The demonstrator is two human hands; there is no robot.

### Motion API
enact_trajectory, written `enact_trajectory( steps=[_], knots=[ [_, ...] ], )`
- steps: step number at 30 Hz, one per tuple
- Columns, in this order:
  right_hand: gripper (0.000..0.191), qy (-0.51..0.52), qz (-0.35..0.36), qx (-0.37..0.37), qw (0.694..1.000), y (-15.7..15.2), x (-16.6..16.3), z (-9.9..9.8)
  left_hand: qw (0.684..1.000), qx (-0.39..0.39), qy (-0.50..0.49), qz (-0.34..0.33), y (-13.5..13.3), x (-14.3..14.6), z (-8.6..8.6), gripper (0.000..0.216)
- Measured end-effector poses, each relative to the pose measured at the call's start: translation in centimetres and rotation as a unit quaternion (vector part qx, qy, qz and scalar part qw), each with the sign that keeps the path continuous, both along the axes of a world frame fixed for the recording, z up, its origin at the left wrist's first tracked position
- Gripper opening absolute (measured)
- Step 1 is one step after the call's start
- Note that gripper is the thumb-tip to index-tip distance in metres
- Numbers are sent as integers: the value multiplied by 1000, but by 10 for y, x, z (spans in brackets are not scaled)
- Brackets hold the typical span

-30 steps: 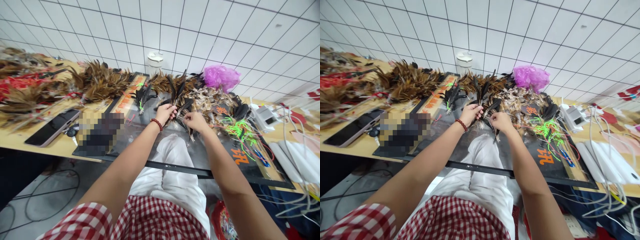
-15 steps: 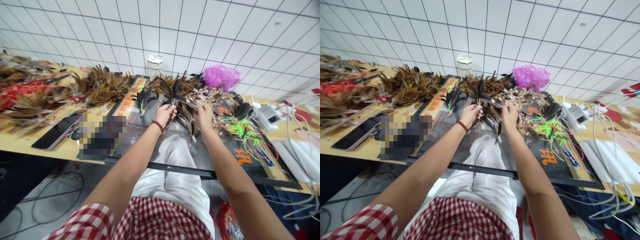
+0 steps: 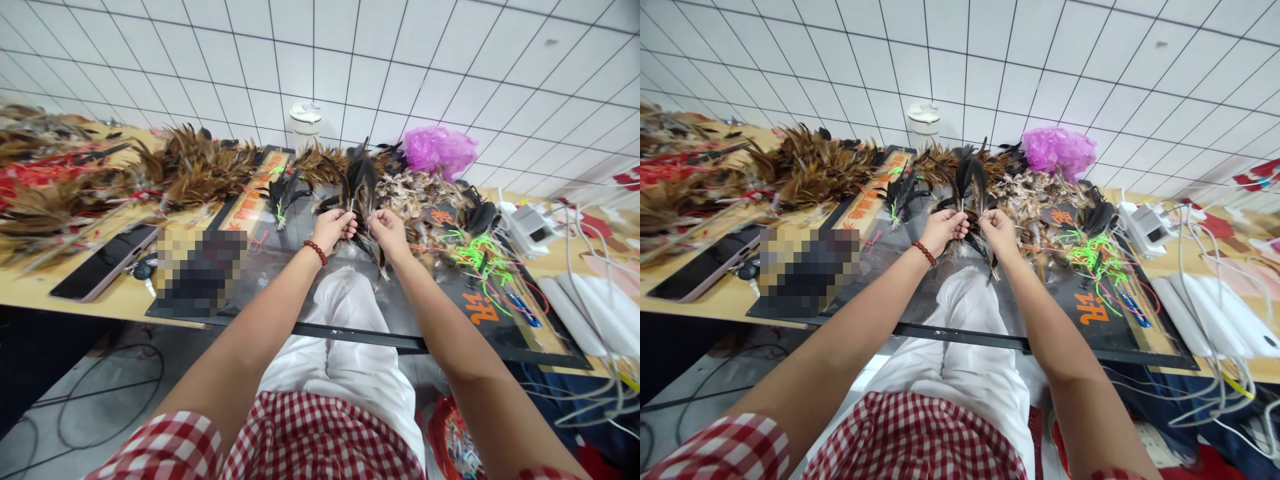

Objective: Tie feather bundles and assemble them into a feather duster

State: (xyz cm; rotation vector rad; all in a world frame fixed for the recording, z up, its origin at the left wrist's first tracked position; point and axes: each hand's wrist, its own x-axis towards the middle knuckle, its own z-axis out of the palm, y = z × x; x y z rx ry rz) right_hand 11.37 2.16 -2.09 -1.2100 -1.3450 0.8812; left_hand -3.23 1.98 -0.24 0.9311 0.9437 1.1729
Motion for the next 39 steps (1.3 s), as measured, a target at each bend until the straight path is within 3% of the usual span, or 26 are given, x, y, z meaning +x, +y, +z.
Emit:
enact_trajectory(
  steps=[4, 8, 14, 18, 23, 32, 39],
  knots=[
    [26, 42, 33, -18, 998, 2, 1, -3, 999, -2, 47, -24, -3, 4, -1, 11],
    [23, 20, 67, 18, 997, -1, -1, -4, 996, 1, 81, -41, -4, 6, -2, 14],
    [26, 73, 72, 11, 995, -3, -4, -2, 997, 6, 77, -9, -2, 5, -2, 12],
    [29, 79, 72, 2, 994, -4, -7, 0, 994, 24, 100, -40, -1, 3, -4, 13],
    [28, 43, 55, 43, 997, -5, -6, 2, 987, 45, 122, -97, 0, 2, -9, 21],
    [47, 84, 75, -37, 993, 2, 2, -4, 984, 52, 131, -107, 0, 1, -9, 16],
    [34, 116, 73, -34, 990, -4, 0, 2, 991, 25, 95, -92, -2, 0, -4, 19]
  ],
)
